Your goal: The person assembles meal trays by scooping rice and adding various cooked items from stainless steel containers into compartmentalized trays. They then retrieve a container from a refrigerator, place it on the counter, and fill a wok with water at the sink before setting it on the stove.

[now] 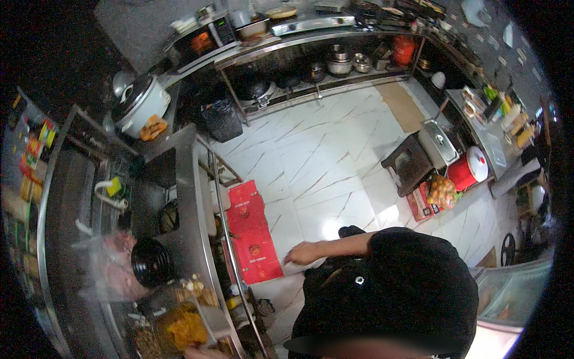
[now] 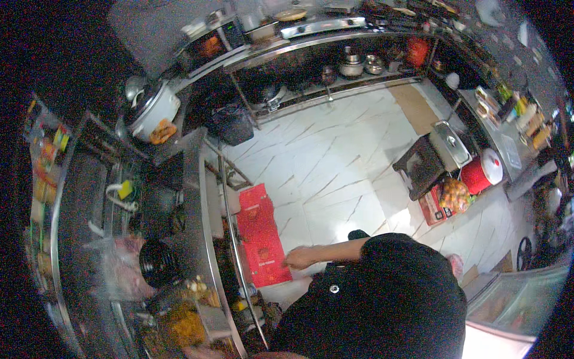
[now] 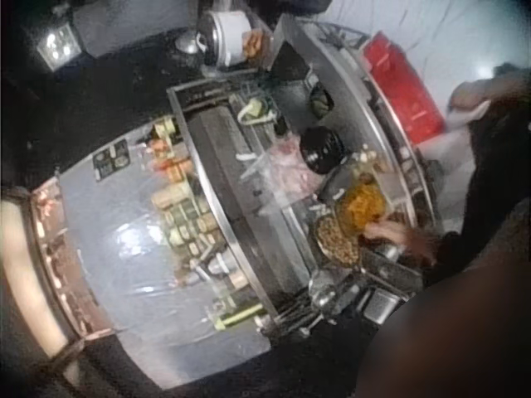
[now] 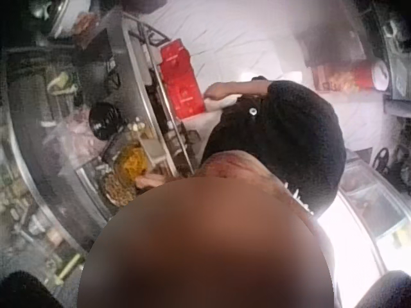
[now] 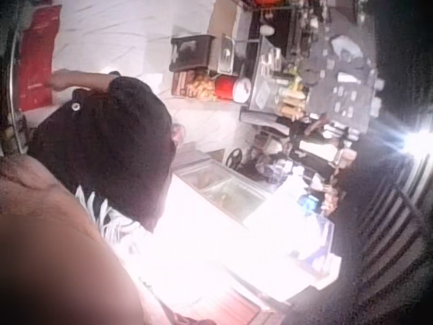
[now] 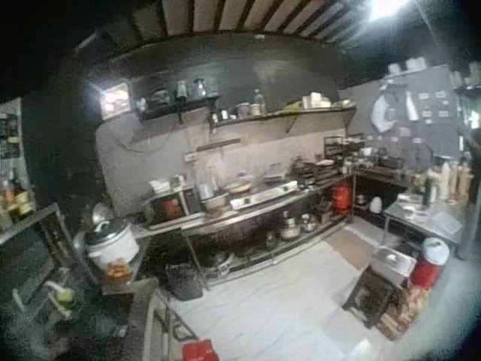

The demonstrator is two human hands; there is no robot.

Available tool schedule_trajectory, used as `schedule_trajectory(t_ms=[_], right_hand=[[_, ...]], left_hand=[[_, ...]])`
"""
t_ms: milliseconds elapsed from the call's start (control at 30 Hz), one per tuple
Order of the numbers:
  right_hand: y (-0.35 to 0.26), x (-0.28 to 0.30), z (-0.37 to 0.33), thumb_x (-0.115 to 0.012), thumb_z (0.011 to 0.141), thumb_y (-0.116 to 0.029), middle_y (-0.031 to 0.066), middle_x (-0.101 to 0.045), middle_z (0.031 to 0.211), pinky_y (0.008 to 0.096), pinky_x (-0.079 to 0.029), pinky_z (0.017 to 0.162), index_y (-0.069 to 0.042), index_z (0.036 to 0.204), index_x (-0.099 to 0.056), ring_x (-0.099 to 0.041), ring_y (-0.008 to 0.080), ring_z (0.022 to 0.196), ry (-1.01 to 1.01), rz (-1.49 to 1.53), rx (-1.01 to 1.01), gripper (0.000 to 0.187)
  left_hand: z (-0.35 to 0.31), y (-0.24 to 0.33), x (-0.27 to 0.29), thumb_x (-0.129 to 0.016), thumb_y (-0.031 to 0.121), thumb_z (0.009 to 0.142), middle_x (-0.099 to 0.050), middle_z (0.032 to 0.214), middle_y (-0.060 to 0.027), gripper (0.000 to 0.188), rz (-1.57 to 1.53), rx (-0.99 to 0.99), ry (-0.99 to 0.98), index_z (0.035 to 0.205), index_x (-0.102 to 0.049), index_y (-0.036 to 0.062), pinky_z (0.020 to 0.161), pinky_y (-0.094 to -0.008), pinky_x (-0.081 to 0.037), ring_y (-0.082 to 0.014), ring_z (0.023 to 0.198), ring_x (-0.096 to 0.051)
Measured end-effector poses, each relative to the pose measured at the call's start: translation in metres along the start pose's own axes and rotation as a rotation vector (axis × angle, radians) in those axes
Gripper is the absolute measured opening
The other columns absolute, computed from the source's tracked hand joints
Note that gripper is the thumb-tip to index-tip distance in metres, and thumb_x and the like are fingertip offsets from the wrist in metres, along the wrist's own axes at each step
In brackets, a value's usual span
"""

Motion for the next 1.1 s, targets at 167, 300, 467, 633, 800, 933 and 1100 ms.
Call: schedule_trajectory(t_ms=[167, 300, 467, 633, 800, 933, 1100], right_hand=[[0.218, -0.031, -0.197, -0.055, 0.073, -0.021, 0.0179, -0.066, 0.097, 0.0460, -0.051, 0.079, -0.008, 0.098, -0.066, -0.063, 0.0355, 0.092, 0.059, -0.131, -0.833, 0.030], [0.338, -0.097, -0.450, -0.059, 0.066, -0.014, 0.0158, -0.068, 0.079, 0.0423, -0.053, 0.065, -0.007, 0.080, -0.070, -0.066, 0.0308, 0.076, -0.045, -0.150, -1.176, 0.020], [0.354, -0.124, -0.497, -0.055, 0.069, -0.012, 0.0123, -0.067, 0.072, 0.0378, -0.055, 0.058, -0.008, 0.085, -0.068, -0.067, 0.0244, 0.063, -0.062, 0.396, -1.481, 0.021], [0.431, -0.089, -0.509, -0.054, 0.071, -0.011, 0.0105, -0.067, 0.071, 0.0362, -0.055, 0.054, -0.009, 0.087, -0.067, -0.066, 0.0224, 0.058, 0.137, 0.724, -1.388, 0.021], [0.403, 0.094, -0.474, -0.054, 0.074, -0.016, 0.0138, -0.065, 0.106, 0.0420, -0.047, 0.089, -0.010, 0.108, -0.064, -0.060, 0.0316, 0.102, 0.436, 0.268, -1.051, 0.036], [0.431, 0.185, -0.483, -0.051, 0.079, -0.016, 0.0151, -0.064, 0.106, 0.0434, -0.047, 0.089, -0.011, 0.114, -0.061, -0.061, 0.0330, 0.101, 0.582, 0.299, -1.064, 0.036], [0.483, 0.271, -0.497, -0.050, 0.081, -0.016, 0.0160, -0.066, 0.101, 0.0452, -0.049, 0.082, -0.010, 0.113, -0.061, -0.063, 0.0331, 0.095, 0.590, 0.283, -1.180, 0.034]], left_hand=[[-0.009, -0.006, -0.045, -0.048, 0.026, 0.091, -0.045, 0.124, -0.0156, 0.044, 0.064, -0.014, -0.060, 0.129, -0.043, 0.0029, 0.077, -0.0427, -0.048, -0.0299, 0.104, -0.047], [-0.035, -0.048, -0.110, -0.048, 0.025, 0.091, -0.045, 0.123, -0.0152, 0.044, 0.101, 0.060, -0.136, 0.129, -0.043, 0.0030, 0.075, -0.0421, -0.048, -0.0288, 0.101, -0.048], [-0.102, -0.037, -0.222, -0.049, 0.024, 0.091, -0.046, 0.121, -0.0146, 0.044, 0.190, -0.056, -0.221, 0.129, -0.042, 0.0031, 0.072, -0.0414, -0.048, -0.0274, 0.097, -0.050], [-0.163, -0.074, -0.355, -0.049, 0.023, 0.091, -0.047, 0.119, -0.0141, 0.043, 0.220, -0.039, -0.358, 0.128, -0.042, 0.0031, 0.070, -0.0406, -0.048, -0.0260, 0.093, -0.051], [-0.214, -0.074, -0.470, -0.049, 0.021, 0.090, -0.048, 0.117, -0.0136, 0.043, 0.286, -0.047, -0.460, 0.128, -0.042, 0.0032, 0.067, -0.0399, -0.047, -0.0247, 0.088, -0.053], [-0.238, -0.096, -0.592, -0.049, 0.021, 0.090, -0.048, 0.115, -0.0131, 0.042, 0.305, 0.075, -0.664, 0.128, -0.042, 0.0033, 0.065, -0.0393, -0.047, -0.0236, 0.085, -0.054], [-0.390, -0.127, -0.813, -0.050, -0.016, 0.066, -0.054, 0.098, -0.0092, 0.044, 0.368, -0.207, -1.187, 0.107, -0.049, -0.0003, 0.059, -0.0300, -0.047, -0.0188, 0.078, -0.055]])
Point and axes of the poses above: each hand's wrist, its own z-axis towards the middle knuckle, its own x-axis out of the back of the hand, y = z × x, the point moved 4 cm from there along z, towards the middle knuckle
